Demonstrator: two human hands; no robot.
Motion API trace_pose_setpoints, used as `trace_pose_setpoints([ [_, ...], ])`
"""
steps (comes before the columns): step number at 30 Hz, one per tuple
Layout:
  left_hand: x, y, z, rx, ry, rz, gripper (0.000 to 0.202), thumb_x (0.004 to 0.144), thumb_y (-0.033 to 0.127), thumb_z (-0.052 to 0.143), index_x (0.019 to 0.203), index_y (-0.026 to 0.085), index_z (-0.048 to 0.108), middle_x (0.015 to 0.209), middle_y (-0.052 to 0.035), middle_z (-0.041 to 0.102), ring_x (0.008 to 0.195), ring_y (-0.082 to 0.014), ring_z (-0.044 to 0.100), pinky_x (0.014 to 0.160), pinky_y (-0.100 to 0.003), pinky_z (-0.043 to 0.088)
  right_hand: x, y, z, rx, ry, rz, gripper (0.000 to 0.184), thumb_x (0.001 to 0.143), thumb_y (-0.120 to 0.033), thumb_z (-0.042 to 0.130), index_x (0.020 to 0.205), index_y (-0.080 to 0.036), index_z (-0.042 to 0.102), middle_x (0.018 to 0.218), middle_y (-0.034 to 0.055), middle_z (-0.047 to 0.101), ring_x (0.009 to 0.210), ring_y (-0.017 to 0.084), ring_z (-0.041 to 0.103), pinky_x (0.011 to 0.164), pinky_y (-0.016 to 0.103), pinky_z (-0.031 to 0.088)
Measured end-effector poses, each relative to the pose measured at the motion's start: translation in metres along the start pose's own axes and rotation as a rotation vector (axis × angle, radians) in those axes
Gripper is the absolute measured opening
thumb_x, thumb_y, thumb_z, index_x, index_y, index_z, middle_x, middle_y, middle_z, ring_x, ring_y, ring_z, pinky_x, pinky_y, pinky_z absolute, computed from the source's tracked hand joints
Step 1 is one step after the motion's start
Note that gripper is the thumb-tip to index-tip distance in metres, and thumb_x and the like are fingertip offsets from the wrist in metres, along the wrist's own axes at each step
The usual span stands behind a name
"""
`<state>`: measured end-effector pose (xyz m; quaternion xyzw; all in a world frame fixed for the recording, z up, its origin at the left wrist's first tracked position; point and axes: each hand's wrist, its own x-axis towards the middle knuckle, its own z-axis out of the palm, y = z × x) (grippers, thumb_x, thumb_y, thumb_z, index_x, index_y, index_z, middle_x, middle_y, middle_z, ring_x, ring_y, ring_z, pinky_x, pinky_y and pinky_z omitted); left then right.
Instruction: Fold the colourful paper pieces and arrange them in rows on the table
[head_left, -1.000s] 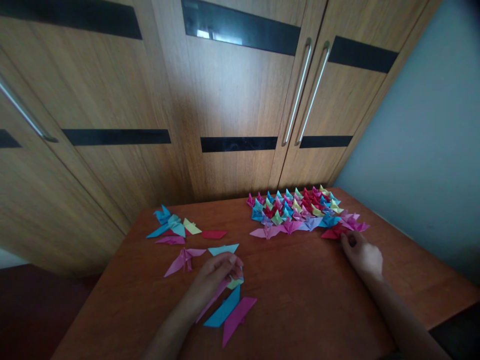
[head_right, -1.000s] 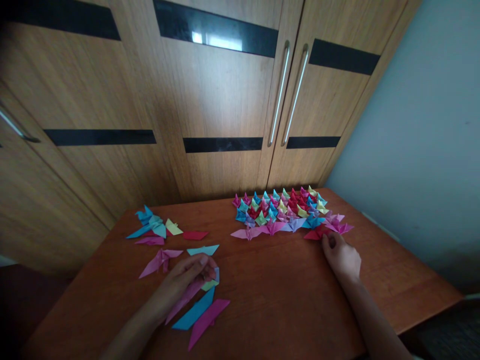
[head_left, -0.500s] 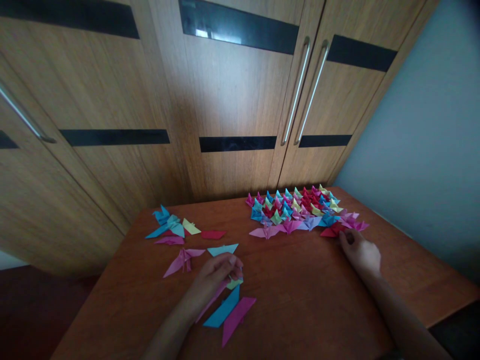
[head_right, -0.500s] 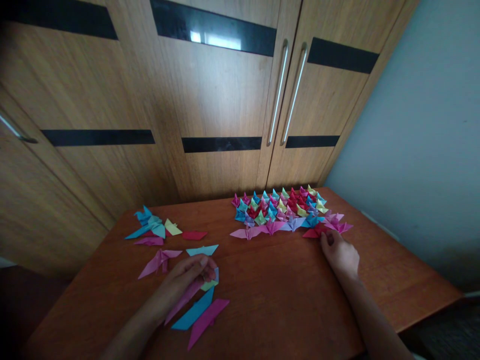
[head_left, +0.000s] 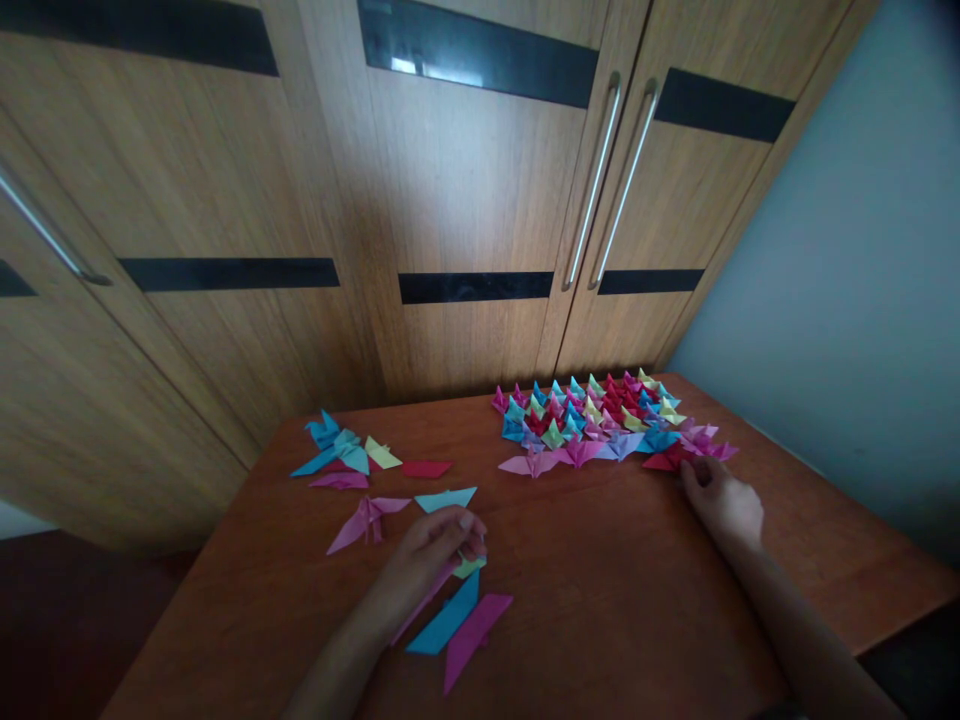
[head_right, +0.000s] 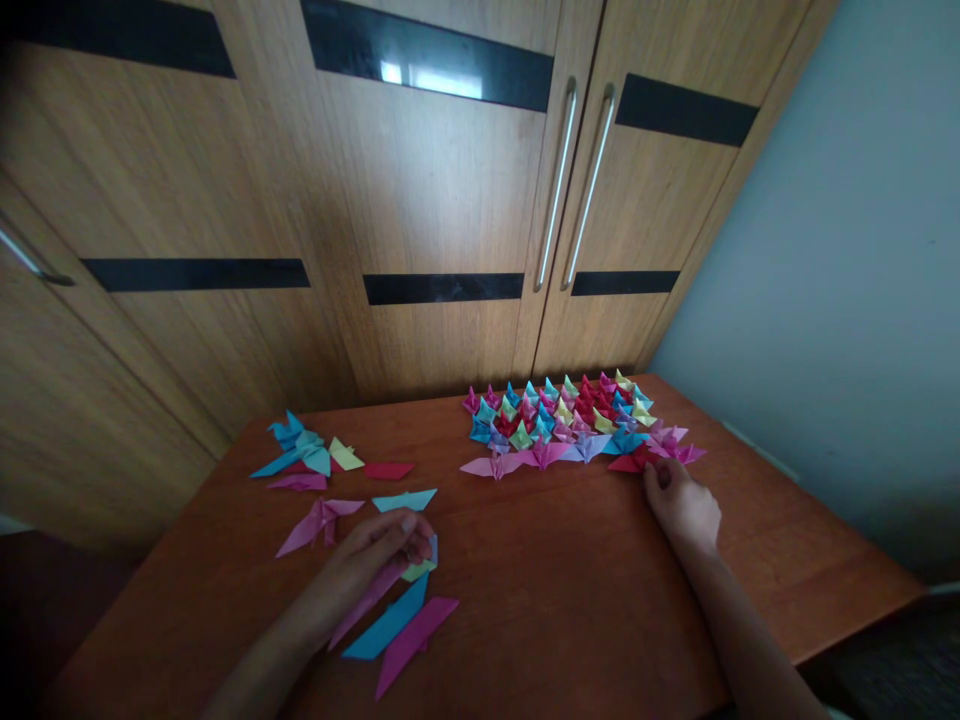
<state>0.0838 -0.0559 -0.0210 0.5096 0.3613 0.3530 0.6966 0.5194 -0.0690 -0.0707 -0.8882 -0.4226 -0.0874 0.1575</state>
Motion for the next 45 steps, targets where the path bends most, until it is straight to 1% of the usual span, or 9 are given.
trace_pose_setpoints([
  [4,0.001,-0.001,0.000,0.007,0.011,0.003,0.031,0.084,0.044,0.056,0.083,0.015,0.066,0.075,-0.0049,0.063,0.072,-0.0163,0.058,0.068,-0.027,0.043,-0.005,0.000,-0.002,0.068,0.019,0.011,0.045,0.083,-0.054,0.044,0.106,-0.020,0.062,0.073,0.0091,0.068,0.069,0.026,0.065,0.058,0.031,0.044],
  [8,0.000,0.000,0.000,0.005,-0.001,0.014,0.029,0.086,0.041,0.054,0.084,0.015,0.065,0.075,-0.0053,0.064,0.073,-0.0166,0.058,0.069,-0.027,0.042,-0.007,0.003,-0.001,0.088,0.000,0.033,0.045,0.081,-0.056,0.046,0.106,-0.022,0.062,0.077,0.0080,0.070,0.072,0.028,0.066,0.060,0.033,0.046],
  [16,0.000,0.000,0.000,0.004,-0.002,0.030,0.029,0.086,0.041,0.053,0.084,0.015,0.066,0.075,-0.0055,0.065,0.070,-0.0159,0.058,0.067,-0.025,0.042,-0.002,0.005,0.001,0.018,-0.050,0.011,0.046,0.083,-0.054,0.042,0.106,-0.022,0.066,0.079,0.0117,0.069,0.072,0.029,0.065,0.057,0.033,0.045],
  [33,-0.002,0.001,0.000,0.040,-0.005,0.020,0.029,0.086,0.041,0.052,0.085,0.015,0.066,0.076,-0.0057,0.065,0.072,-0.0165,0.059,0.068,-0.026,0.042,-0.002,0.004,-0.002,0.008,-0.073,-0.006,0.046,0.083,-0.053,0.041,0.107,-0.022,0.066,0.079,0.0120,0.069,0.071,0.029,0.066,0.054,0.032,0.044],
  [37,-0.003,0.002,0.000,0.045,-0.006,0.030,0.029,0.087,0.041,0.052,0.086,0.015,0.065,0.078,-0.0060,0.065,0.074,-0.0167,0.059,0.069,-0.026,0.042,-0.009,0.002,-0.006,0.048,0.000,0.055,0.048,0.082,-0.055,0.044,0.108,-0.020,0.064,0.076,0.0124,0.069,0.070,0.030,0.066,0.055,0.033,0.045],
  [39,-0.003,0.004,0.001,0.047,0.007,0.031,0.029,0.086,0.041,0.052,0.085,0.015,0.065,0.077,-0.0059,0.065,0.074,-0.0167,0.059,0.069,-0.026,0.043,-0.017,-0.003,-0.010,0.090,0.092,0.097,0.049,0.082,-0.055,0.045,0.109,-0.019,0.061,0.075,0.0122,0.069,0.069,0.030,0.065,0.055,0.033,0.045],
  [41,-0.003,0.008,0.000,0.074,0.041,0.045,0.028,0.086,0.040,0.053,0.084,0.015,0.065,0.075,-0.0052,0.065,0.072,-0.0164,0.059,0.068,-0.026,0.043,-0.029,-0.016,-0.015,0.175,0.162,0.061,0.046,0.081,-0.052,0.047,0.108,-0.018,0.060,0.075,0.0105,0.069,0.067,0.028,0.065,0.055,0.032,0.045],
  [43,-0.002,0.012,-0.002,0.142,0.095,0.071,0.027,0.086,0.039,0.052,0.083,0.016,0.064,0.074,-0.0044,0.065,0.070,-0.0163,0.058,0.066,-0.026,0.044,-0.044,-0.039,-0.021,0.324,0.157,-0.079,0.038,0.082,-0.048,0.049,0.105,-0.019,0.059,0.074,0.0073,0.069,0.065,0.024,0.065,0.056,0.029,0.045],
  [45,-0.002,0.016,-0.007,0.258,0.162,0.115,0.025,0.085,0.038,0.052,0.084,0.016,0.064,0.074,-0.0037,0.065,0.070,-0.0171,0.058,0.065,-0.026,0.045,-0.062,-0.071,-0.026,0.499,0.060,-0.264,0.031,0.083,-0.044,0.048,0.101,-0.021,0.058,0.075,0.0044,0.069,0.063,0.020,0.064,0.056,0.026,0.045],
])
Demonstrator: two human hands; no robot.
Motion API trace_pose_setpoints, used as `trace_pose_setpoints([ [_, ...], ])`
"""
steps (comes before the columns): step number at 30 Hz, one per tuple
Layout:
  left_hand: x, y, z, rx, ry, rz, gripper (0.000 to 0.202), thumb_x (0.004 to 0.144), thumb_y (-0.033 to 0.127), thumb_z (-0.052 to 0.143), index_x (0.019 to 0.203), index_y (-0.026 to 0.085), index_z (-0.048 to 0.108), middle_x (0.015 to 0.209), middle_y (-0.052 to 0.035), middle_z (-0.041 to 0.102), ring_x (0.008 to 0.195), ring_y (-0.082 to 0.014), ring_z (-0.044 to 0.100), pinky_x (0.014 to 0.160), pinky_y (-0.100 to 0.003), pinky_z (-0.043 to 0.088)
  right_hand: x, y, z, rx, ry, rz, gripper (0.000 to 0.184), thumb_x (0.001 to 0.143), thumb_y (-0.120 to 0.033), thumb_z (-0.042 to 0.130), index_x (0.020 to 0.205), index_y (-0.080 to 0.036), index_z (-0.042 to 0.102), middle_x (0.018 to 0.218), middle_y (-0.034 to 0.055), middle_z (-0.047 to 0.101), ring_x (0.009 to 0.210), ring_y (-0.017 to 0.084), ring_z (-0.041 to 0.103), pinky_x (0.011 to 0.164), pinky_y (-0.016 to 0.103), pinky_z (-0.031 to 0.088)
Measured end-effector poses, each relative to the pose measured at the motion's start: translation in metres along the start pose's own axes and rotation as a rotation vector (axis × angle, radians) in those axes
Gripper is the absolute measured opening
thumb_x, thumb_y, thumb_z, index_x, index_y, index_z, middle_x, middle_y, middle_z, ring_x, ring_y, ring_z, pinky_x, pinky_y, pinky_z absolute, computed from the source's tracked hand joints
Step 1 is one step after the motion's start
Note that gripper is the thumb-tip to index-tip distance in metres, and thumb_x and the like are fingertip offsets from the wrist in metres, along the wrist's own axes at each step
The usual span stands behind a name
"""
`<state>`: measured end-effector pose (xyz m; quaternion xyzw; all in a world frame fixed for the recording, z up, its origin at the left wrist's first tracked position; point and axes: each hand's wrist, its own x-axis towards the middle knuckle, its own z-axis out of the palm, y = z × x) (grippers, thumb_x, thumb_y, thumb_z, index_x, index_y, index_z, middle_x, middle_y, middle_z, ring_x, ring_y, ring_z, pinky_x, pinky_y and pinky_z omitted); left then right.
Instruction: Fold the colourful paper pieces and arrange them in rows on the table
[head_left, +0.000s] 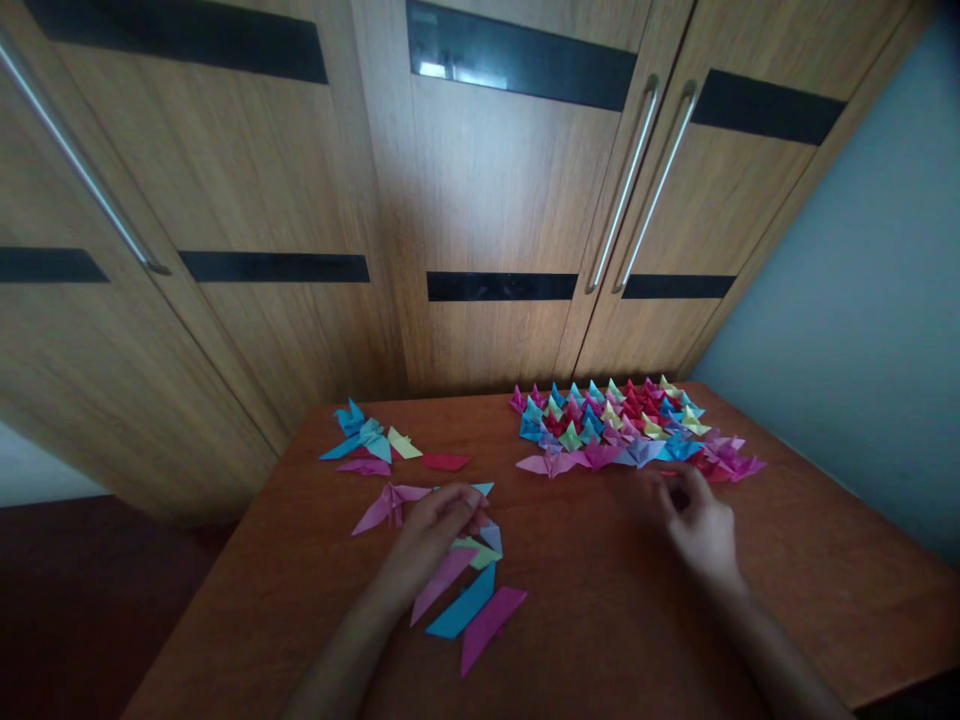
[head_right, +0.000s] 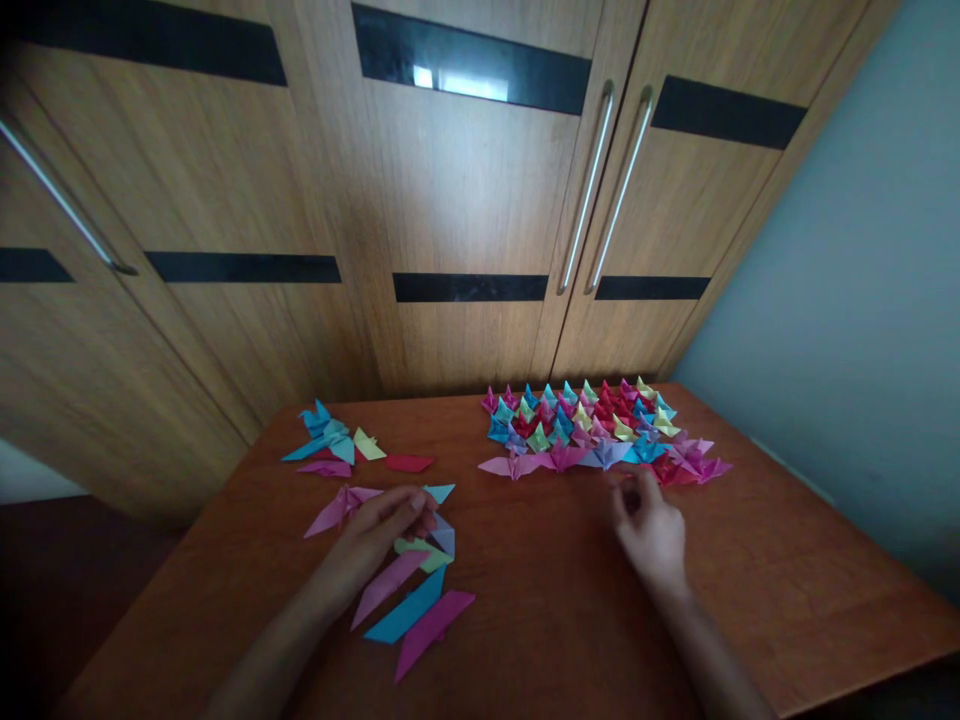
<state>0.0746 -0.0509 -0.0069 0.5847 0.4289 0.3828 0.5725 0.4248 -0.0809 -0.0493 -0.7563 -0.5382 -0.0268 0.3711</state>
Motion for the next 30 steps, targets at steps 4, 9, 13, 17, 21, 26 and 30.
trace_pose_setpoints([
  [4,-0.001,0.007,-0.018,0.235,0.201,0.125,0.022,0.084,0.037,0.052,0.090,0.019,0.064,0.082,-0.0040,0.067,0.077,-0.0201,0.061,0.067,-0.028,0.046,-0.017,-0.075,0.033,0.265,-0.306,-0.227,0.026,0.086,-0.036,0.046,0.105,-0.022,0.056,0.075,0.0009,0.067,0.059,0.016,0.062,0.053,0.023,0.044],
  [9,-0.011,0.011,-0.056,0.466,0.558,0.158,0.026,0.080,0.032,0.054,0.104,0.023,0.061,0.104,-0.0060,0.065,0.091,-0.0244,0.061,0.079,-0.033,0.047,-0.036,-0.136,0.074,0.400,-0.500,-0.380,0.024,0.083,-0.023,0.048,0.106,-0.021,0.057,0.074,0.0002,0.066,0.063,0.015,0.060,0.060,0.025,0.044],
  [13,-0.019,-0.003,-0.088,0.656,0.511,0.128,0.043,0.072,0.021,0.054,0.116,0.023,0.055,0.122,-0.0076,0.057,0.116,-0.0289,0.050,0.094,-0.041,0.041,-0.046,-0.150,0.090,0.456,-0.528,-0.422,0.030,0.082,-0.016,0.048,0.110,-0.022,0.055,0.078,0.0001,0.066,0.065,0.015,0.059,0.062,0.025,0.044],
  [17,-0.024,-0.021,-0.101,0.652,0.377,0.100,0.037,0.071,0.022,0.055,0.108,0.021,0.057,0.118,-0.0087,0.060,0.111,-0.0274,0.054,0.094,-0.040,0.040,-0.050,-0.147,0.094,0.462,-0.472,-0.446,0.031,0.081,-0.012,0.046,0.109,-0.021,0.055,0.083,0.0016,0.064,0.071,0.016,0.059,0.069,0.026,0.044],
  [21,-0.025,-0.027,-0.099,0.773,0.346,0.025,0.024,0.072,0.027,0.056,0.096,0.022,0.061,0.101,-0.0066,0.066,0.093,-0.0266,0.061,0.082,-0.035,0.043,-0.050,-0.145,0.091,0.463,-0.444,-0.452,0.027,0.081,-0.012,0.045,0.104,-0.020,0.056,0.086,0.0029,0.062,0.074,0.016,0.058,0.070,0.026,0.045],
  [26,-0.022,-0.019,-0.096,0.760,0.373,-0.004,0.017,0.079,0.036,0.053,0.074,0.024,0.064,0.079,-0.0033,0.068,0.076,-0.0243,0.061,0.069,-0.029,0.040,-0.050,-0.144,0.089,0.493,-0.428,-0.436,0.029,0.083,-0.011,0.044,0.108,-0.020,0.055,0.090,0.0042,0.063,0.075,0.016,0.059,0.071,0.027,0.046],
  [30,-0.019,-0.007,-0.087,0.250,0.461,-0.029,0.020,0.071,0.038,0.064,0.075,0.019,0.064,0.072,-0.0012,0.066,0.070,-0.0202,0.059,0.064,-0.026,0.043,-0.050,-0.143,0.090,0.526,-0.427,-0.421,0.027,0.082,-0.013,0.045,0.106,-0.021,0.057,0.088,0.0036,0.064,0.076,0.017,0.059,0.072,0.028,0.047],
])
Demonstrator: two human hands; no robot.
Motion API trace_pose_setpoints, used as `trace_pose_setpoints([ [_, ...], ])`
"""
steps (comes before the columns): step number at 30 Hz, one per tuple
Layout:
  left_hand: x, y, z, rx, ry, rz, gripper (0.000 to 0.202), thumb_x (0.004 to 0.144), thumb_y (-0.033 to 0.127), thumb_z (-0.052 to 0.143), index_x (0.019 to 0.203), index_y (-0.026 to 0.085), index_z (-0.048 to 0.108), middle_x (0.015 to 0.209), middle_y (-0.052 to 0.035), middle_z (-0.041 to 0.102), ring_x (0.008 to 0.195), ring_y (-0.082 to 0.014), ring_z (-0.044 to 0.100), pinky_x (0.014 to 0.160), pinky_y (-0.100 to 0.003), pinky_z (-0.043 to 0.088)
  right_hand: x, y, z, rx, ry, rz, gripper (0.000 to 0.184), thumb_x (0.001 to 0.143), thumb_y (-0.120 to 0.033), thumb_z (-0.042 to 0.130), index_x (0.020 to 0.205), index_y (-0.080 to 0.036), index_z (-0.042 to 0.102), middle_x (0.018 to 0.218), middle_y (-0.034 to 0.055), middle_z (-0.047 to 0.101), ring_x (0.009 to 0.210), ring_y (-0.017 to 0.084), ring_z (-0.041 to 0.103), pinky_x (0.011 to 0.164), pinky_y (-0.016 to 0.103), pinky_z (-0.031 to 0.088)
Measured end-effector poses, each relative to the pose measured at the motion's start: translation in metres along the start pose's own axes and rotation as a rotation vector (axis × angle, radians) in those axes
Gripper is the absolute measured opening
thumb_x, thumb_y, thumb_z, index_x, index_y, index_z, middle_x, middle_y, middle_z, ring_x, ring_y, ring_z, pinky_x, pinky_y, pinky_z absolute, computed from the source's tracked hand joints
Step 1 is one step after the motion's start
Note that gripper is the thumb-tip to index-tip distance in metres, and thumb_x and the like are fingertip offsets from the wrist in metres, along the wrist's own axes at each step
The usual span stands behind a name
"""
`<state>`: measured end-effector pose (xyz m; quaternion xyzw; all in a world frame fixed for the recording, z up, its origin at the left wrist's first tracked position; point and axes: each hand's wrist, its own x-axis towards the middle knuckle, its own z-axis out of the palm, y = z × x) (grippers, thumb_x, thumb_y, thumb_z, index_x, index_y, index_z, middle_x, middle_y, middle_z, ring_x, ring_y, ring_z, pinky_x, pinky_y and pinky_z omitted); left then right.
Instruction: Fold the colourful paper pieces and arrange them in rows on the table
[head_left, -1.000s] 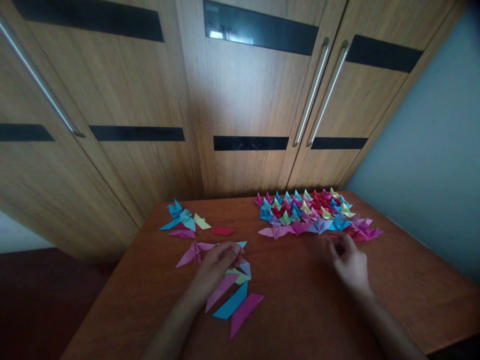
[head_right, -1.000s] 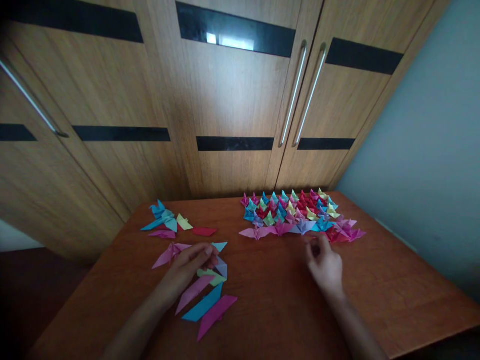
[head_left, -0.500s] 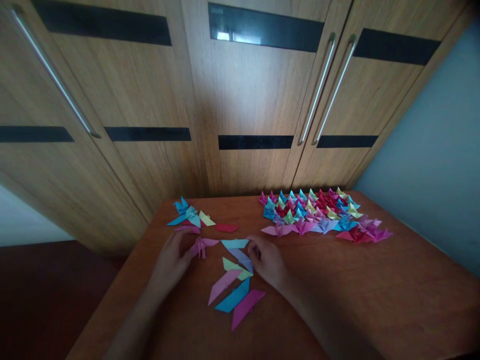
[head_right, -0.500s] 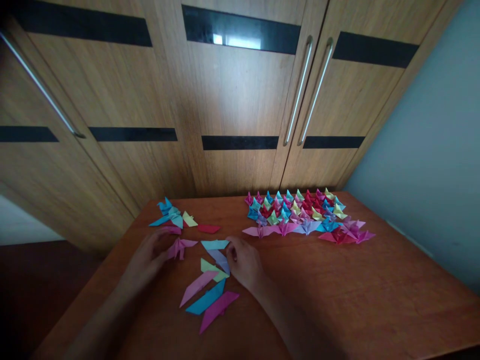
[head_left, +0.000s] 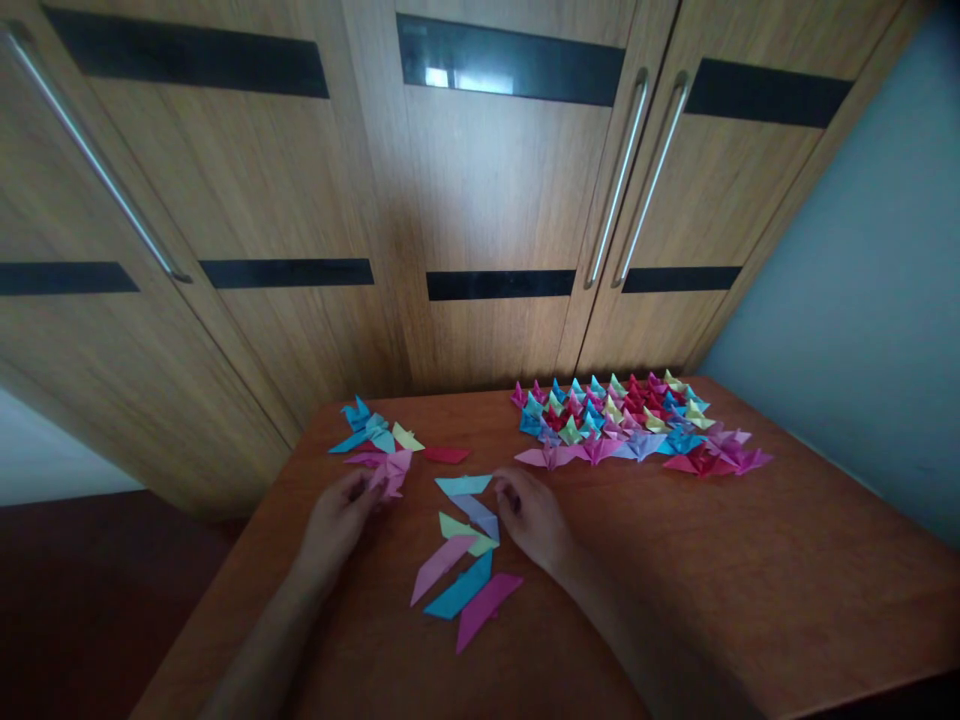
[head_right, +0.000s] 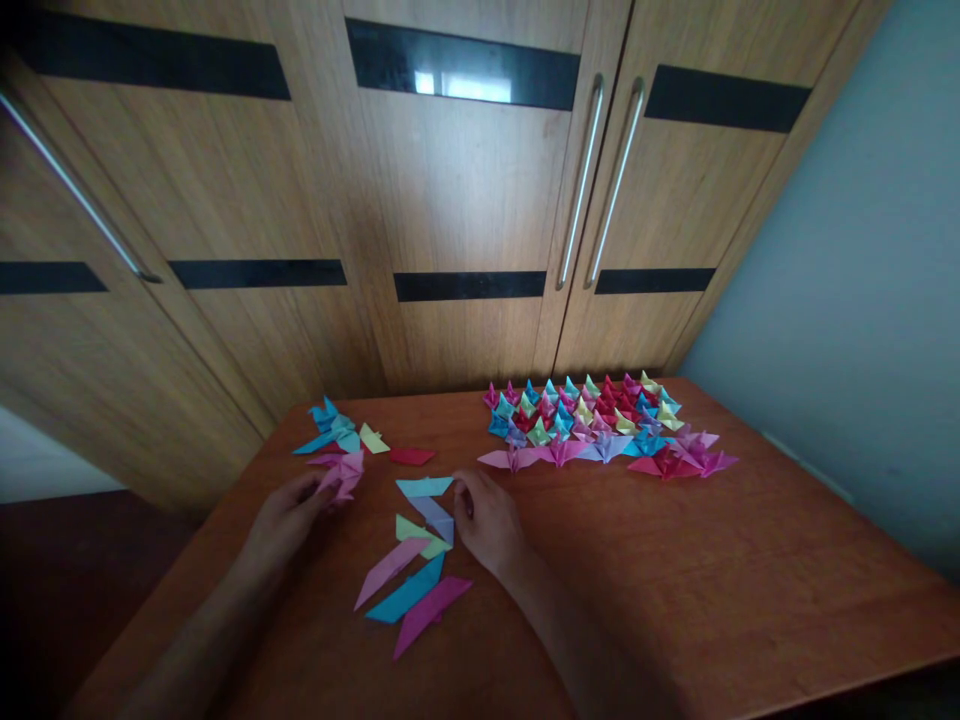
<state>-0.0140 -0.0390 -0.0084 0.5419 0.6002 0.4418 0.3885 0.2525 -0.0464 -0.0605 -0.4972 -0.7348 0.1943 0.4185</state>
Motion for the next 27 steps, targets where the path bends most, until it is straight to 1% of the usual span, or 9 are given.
trace_pose_setpoints([
  [3,-0.002,0.017,0.013,-0.439,0.058,-0.157,0.017,0.067,0.027,0.069,0.079,0.017,0.063,0.073,0.0003,0.065,0.065,-0.0143,0.058,0.061,-0.023,0.045,0.001,0.001,0.001,0.037,0.026,0.001,0.023,0.083,-0.015,0.046,0.103,-0.020,0.058,0.086,0.0035,0.064,0.076,0.017,0.059,0.072,0.028,0.047],
  [6,-0.003,0.031,0.035,-0.670,0.002,-0.230,0.008,0.072,0.018,0.064,0.080,0.018,0.062,0.072,0.0015,0.064,0.061,-0.0097,0.058,0.060,-0.020,0.047,0.002,0.000,0.000,0.075,0.027,0.022,0.021,0.085,-0.019,0.045,0.101,-0.021,0.059,0.084,0.0034,0.064,0.073,0.017,0.059,0.069,0.028,0.047],
  [9,-0.003,0.037,0.065,-0.826,-0.064,-0.282,0.008,0.074,0.014,0.064,0.078,0.018,0.059,0.074,0.0007,0.066,0.064,-0.0089,0.062,0.061,-0.019,0.049,0.001,-0.003,-0.003,0.124,0.034,0.044,0.020,0.087,-0.024,0.046,0.100,-0.021,0.060,0.085,0.0035,0.064,0.072,0.016,0.058,0.065,0.026,0.046],
  [13,-0.008,0.038,0.108,-0.908,-0.080,-0.355,0.011,0.073,0.015,0.068,0.079,0.018,0.060,0.082,0.0000,0.069,0.068,-0.0083,0.063,0.066,-0.019,0.049,0.001,-0.011,-0.009,0.242,0.049,0.036,0.018,0.089,-0.030,0.047,0.093,-0.021,0.062,0.086,0.0031,0.064,0.076,0.016,0.059,0.068,0.026,0.046],
  [18,-0.016,0.042,0.144,-0.899,-0.106,-0.325,0.017,0.066,0.023,0.074,0.072,0.016,0.060,0.066,0.0022,0.064,0.059,-0.0091,0.060,0.058,-0.020,0.046,0.006,-0.019,-0.009,0.428,0.089,0.114,0.029,0.092,-0.039,0.041,0.081,-0.019,0.060,0.072,0.0009,0.059,0.064,0.013,0.055,0.059,0.023,0.044],
  [20,-0.019,0.044,0.151,-0.891,-0.126,-0.315,0.018,0.064,0.025,0.074,0.072,0.016,0.061,0.065,0.0020,0.064,0.058,-0.0094,0.059,0.058,-0.020,0.045,0.009,-0.020,-0.008,0.477,0.144,0.158,0.028,0.091,-0.040,0.043,0.080,-0.020,0.059,0.070,0.0000,0.058,0.062,0.013,0.054,0.057,0.023,0.044],
  [22,-0.021,0.044,0.153,-0.885,-0.147,-0.308,0.016,0.064,0.023,0.074,0.072,0.017,0.061,0.071,0.0014,0.066,0.064,-0.0098,0.061,0.063,-0.020,0.046,0.011,-0.018,-0.009,0.499,0.209,0.183,0.026,0.089,-0.040,0.046,0.080,-0.020,0.059,0.070,-0.0004,0.057,0.062,0.013,0.053,0.056,0.023,0.043],
  [24,-0.022,0.043,0.150,-0.860,-0.180,-0.309,0.016,0.064,0.018,0.071,0.078,0.018,0.062,0.080,0.0003,0.068,0.074,-0.0113,0.063,0.070,-0.022,0.046,0.012,-0.014,-0.012,0.504,0.249,0.192,0.024,0.088,-0.039,0.047,0.079,-0.020,0.059,0.069,-0.0006,0.056,0.059,0.013,0.051,0.055,0.023,0.042],
  [27,-0.020,0.042,0.135,-0.791,-0.205,-0.344,0.033,0.063,0.008,0.065,0.092,0.022,0.062,0.095,-0.0024,0.069,0.088,-0.0142,0.064,0.073,-0.023,0.045,0.013,-0.008,-0.018,0.525,0.277,0.214,0.022,0.088,-0.038,0.048,0.079,-0.020,0.058,0.067,-0.0011,0.055,0.056,0.012,0.049,0.052,0.023,0.040],
])
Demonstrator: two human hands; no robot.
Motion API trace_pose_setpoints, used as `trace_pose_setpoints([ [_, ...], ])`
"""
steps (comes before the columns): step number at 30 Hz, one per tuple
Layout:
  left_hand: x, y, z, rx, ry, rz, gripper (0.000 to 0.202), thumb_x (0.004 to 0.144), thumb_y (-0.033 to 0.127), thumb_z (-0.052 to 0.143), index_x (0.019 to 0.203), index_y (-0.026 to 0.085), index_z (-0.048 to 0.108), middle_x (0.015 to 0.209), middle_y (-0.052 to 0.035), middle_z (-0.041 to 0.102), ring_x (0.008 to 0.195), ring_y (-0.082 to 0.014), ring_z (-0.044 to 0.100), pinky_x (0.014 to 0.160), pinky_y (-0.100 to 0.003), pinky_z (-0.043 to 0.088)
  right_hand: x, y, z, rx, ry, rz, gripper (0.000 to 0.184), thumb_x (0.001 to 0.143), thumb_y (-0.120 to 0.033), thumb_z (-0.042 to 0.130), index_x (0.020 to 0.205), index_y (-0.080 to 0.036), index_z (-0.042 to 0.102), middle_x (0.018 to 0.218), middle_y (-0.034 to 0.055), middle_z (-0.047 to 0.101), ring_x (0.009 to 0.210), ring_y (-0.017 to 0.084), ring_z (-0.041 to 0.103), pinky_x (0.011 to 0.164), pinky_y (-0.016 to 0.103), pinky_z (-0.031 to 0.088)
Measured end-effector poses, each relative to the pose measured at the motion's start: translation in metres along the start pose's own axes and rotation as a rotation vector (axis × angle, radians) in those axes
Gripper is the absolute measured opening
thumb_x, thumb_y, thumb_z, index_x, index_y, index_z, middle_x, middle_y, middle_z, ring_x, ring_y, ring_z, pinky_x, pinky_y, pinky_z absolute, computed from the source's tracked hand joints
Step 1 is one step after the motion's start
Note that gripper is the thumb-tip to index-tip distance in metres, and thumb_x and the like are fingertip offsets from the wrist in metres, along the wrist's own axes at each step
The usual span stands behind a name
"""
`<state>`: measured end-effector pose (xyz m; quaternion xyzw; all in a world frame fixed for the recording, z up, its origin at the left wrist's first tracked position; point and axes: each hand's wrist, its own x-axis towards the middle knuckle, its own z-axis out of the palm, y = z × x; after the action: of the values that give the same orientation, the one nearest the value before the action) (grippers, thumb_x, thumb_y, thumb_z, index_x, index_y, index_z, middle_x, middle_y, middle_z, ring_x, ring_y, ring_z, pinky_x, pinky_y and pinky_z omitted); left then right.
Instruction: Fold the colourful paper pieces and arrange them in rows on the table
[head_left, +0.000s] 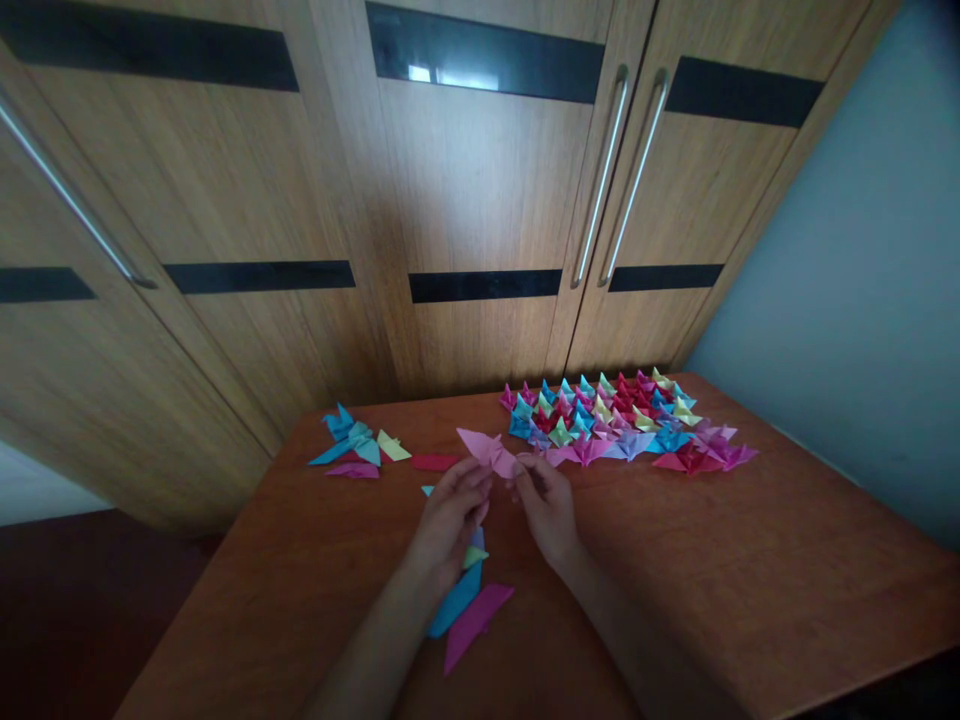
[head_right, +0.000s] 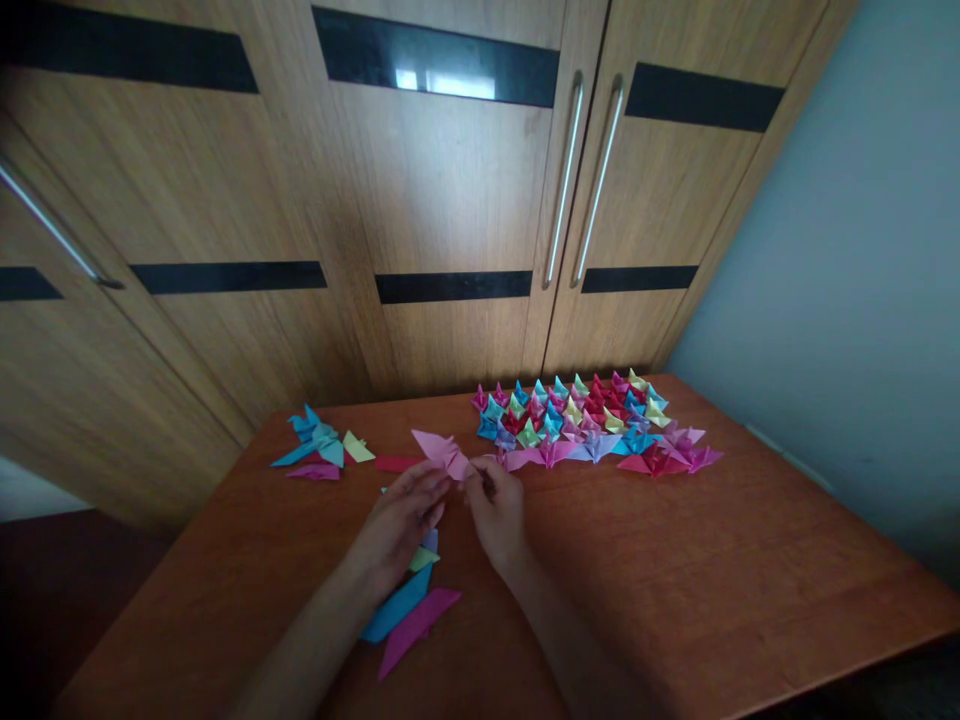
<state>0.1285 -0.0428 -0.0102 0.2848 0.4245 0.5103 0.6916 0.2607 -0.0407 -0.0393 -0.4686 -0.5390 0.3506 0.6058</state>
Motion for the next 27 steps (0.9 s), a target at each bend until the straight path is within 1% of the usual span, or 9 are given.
trace_pose_setpoints([
  [2,-0.001,0.010,-0.009,0.023,0.032,0.003,0.038,0.062,0.006,0.062,0.097,0.022,0.062,0.101,-0.0040,0.068,0.092,-0.0156,0.063,0.075,-0.025,0.045,0.002,0.002,-0.003,0.026,0.019,0.020,0.022,0.087,-0.037,0.048,0.078,-0.020,0.056,0.064,-0.0021,0.054,0.054,0.012,0.048,0.051,0.022,0.039],
  [5,-0.002,0.027,-0.018,0.073,0.042,0.085,0.032,0.068,0.015,0.062,0.100,0.021,0.061,0.096,-0.0039,0.067,0.090,-0.0171,0.063,0.075,-0.027,0.046,0.003,0.003,-0.004,0.054,0.016,0.037,0.020,0.087,-0.035,0.048,0.074,-0.020,0.054,0.060,-0.0033,0.051,0.053,0.011,0.047,0.049,0.021,0.037],
  [7,-0.002,0.035,-0.021,0.184,0.033,0.163,0.030,0.073,0.025,0.064,0.102,0.020,0.062,0.090,-0.0025,0.066,0.084,-0.0166,0.062,0.072,-0.026,0.046,0.002,0.002,-0.003,0.074,-0.031,0.051,0.019,0.086,-0.032,0.048,0.073,-0.020,0.054,0.061,-0.0033,0.051,0.053,0.010,0.048,0.049,0.021,0.038],
  [9,0.000,0.039,-0.023,0.360,-0.002,0.217,0.027,0.073,0.030,0.066,0.097,0.019,0.064,0.083,-0.0015,0.065,0.076,-0.0154,0.060,0.066,-0.023,0.045,0.001,0.001,-0.001,0.095,-0.092,0.077,0.017,0.084,-0.031,0.049,0.072,-0.020,0.054,0.062,-0.0034,0.052,0.054,0.010,0.050,0.049,0.021,0.039],
  [11,0.002,0.039,-0.025,0.520,-0.070,0.220,0.020,0.071,0.031,0.068,0.086,0.017,0.067,0.075,-0.0009,0.064,0.068,-0.0141,0.057,0.060,-0.021,0.042,0.001,0.000,-0.001,0.118,-0.137,0.114,0.016,0.082,-0.030,0.050,0.071,-0.019,0.055,0.061,-0.0040,0.052,0.052,0.010,0.050,0.048,0.020,0.039],
  [13,0.004,0.036,-0.028,0.582,-0.120,0.190,0.018,0.071,0.031,0.068,0.080,0.016,0.068,0.067,-0.0002,0.062,0.061,-0.0130,0.055,0.055,-0.020,0.040,0.001,0.000,-0.001,0.153,-0.152,0.164,0.014,0.081,-0.030,0.051,0.073,-0.019,0.056,0.058,-0.0047,0.052,0.049,0.009,0.049,0.046,0.019,0.038],
  [20,0.007,0.025,-0.040,0.380,-0.092,0.088,0.022,0.071,0.036,0.067,0.070,0.014,0.064,0.061,0.0004,0.061,0.053,-0.0098,0.051,0.054,-0.019,0.039,0.006,0.005,-0.004,0.312,-0.133,0.315,0.018,0.080,-0.034,0.058,0.074,-0.017,0.058,0.052,-0.0061,0.051,0.044,0.006,0.044,0.044,0.017,0.034],
  [24,0.004,0.026,-0.040,0.503,-0.133,0.118,0.022,0.076,0.037,0.063,0.074,0.014,0.064,0.062,0.0014,0.059,0.056,-0.0101,0.051,0.054,-0.019,0.038,0.005,0.002,-0.005,0.329,-0.257,0.340,0.017,0.075,-0.032,0.064,0.081,-0.017,0.062,0.058,-0.0043,0.056,0.049,0.007,0.049,0.045,0.017,0.036],
  [27,0.001,0.027,-0.037,0.627,-0.192,0.158,0.022,0.077,0.037,0.060,0.076,0.015,0.063,0.064,0.0012,0.059,0.058,-0.0117,0.051,0.055,-0.020,0.038,0.002,0.000,-0.006,0.247,-0.355,0.364,0.019,0.069,-0.031,0.068,0.082,-0.017,0.065,0.067,-0.0014,0.061,0.055,0.010,0.055,0.048,0.019,0.039],
])
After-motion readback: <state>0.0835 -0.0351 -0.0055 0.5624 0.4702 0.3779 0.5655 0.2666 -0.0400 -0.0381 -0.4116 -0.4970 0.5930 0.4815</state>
